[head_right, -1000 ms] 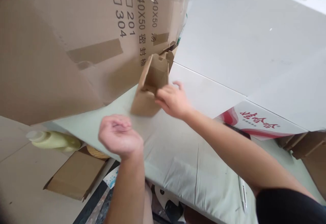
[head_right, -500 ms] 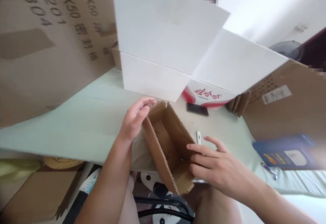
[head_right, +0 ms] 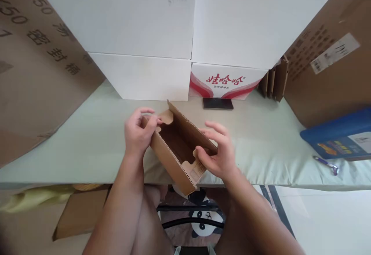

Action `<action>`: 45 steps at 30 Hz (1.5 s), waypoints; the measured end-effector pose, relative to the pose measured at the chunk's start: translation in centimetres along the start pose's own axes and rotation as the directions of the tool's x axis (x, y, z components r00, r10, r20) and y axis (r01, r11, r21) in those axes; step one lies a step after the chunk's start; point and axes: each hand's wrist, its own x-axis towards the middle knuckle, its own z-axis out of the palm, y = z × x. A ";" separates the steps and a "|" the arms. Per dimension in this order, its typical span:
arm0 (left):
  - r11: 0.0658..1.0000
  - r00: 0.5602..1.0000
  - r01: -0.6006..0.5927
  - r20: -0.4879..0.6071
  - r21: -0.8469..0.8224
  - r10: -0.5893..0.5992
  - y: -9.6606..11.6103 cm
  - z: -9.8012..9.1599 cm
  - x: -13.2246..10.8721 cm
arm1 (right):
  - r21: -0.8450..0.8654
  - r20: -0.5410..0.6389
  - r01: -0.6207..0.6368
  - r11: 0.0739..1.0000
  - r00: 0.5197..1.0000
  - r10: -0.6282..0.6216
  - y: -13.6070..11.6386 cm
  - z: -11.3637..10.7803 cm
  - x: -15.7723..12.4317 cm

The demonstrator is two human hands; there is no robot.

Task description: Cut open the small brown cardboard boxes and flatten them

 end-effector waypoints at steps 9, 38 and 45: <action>0.887 0.930 -0.338 0.258 0.314 0.263 -1.0 -0.6 0.5 | 0.369 0.294 -0.019 0.929 0.951 -0.098 1.1 0.3 -2.9; 0.885 0.952 -0.066 -0.236 0.461 0.194 -4.9 -4.2 1.0 | 0.185 0.260 -0.821 0.540 0.571 0.779 6.7 2.2 -3.4; 0.968 0.964 -0.120 0.257 0.221 0.060 -4.7 -2.2 -0.1 | 0.475 0.258 -0.743 0.472 0.630 0.732 5.0 4.5 -2.5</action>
